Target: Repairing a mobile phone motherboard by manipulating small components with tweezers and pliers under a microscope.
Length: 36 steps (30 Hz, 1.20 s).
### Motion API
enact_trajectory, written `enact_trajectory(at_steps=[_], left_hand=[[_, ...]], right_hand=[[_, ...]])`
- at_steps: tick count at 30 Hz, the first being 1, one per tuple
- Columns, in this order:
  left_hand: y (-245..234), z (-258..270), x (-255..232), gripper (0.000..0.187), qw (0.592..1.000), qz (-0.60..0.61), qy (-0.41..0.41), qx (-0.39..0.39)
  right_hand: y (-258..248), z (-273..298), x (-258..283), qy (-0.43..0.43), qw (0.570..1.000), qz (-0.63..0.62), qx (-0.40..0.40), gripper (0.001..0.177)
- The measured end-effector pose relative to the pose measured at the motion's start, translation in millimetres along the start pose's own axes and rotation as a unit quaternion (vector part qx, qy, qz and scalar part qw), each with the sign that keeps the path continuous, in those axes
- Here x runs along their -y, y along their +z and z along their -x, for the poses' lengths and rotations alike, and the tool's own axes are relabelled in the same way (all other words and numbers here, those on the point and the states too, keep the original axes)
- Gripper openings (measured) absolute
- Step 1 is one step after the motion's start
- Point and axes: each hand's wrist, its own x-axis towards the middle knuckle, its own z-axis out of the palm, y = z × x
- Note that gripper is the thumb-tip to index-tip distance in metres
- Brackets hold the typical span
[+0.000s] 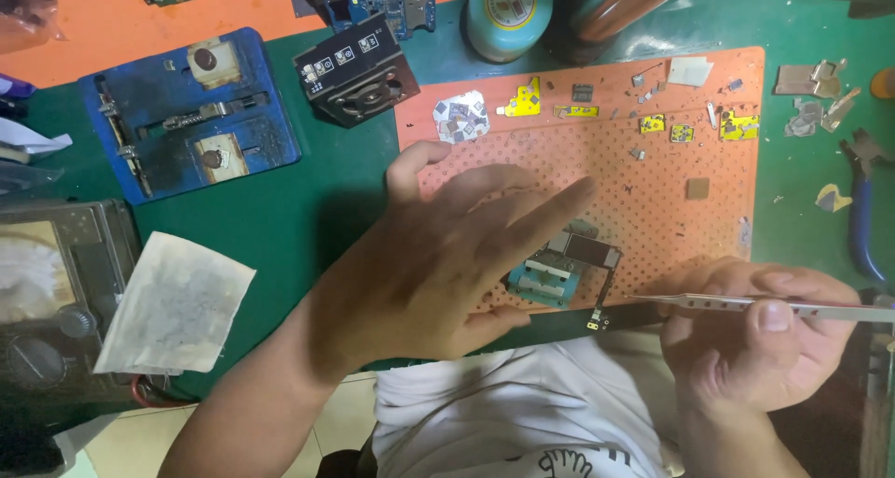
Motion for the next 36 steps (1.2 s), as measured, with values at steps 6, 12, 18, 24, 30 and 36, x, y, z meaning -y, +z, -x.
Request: enact_trajectory(at_steps=[6,12,18,24,30,36], left_hand=[[1.6,-10.4,-7.1,0.083,0.997,-0.061,0.020,-0.038],[-17.0,-25.4,-1.7,0.075,0.991,0.059,0.022,0.115],[-21.0,-3.9,-26.4,0.078,0.995,0.002,-0.093,0.028],[-3.0,8.0,-38.7,0.073,0.988,0.003,-0.150,-0.048],[-3.8,0.9,-40.5,0.071,0.989,-0.036,-0.128,-0.066],[-8.7,-10.0,-39.1,0.076,0.988,-0.009,-0.154,-0.011]], right_hand=[[-25.8,9.2,-6.8,0.044,0.995,-0.077,-0.036,0.011],[-18.0,6.8,1.3,0.055,0.990,-0.121,-0.047,0.015],[-23.7,8.7,0.8,0.029,0.989,-0.147,0.018,0.013],[-22.6,14.0,4.0,0.014,0.992,-0.126,-0.012,0.016],[-51.0,2.9,-1.2,-0.055,0.987,-0.066,-0.133,0.022],[-56.7,-17.2,-6.4,-0.093,0.985,-0.018,-0.147,0.022]])
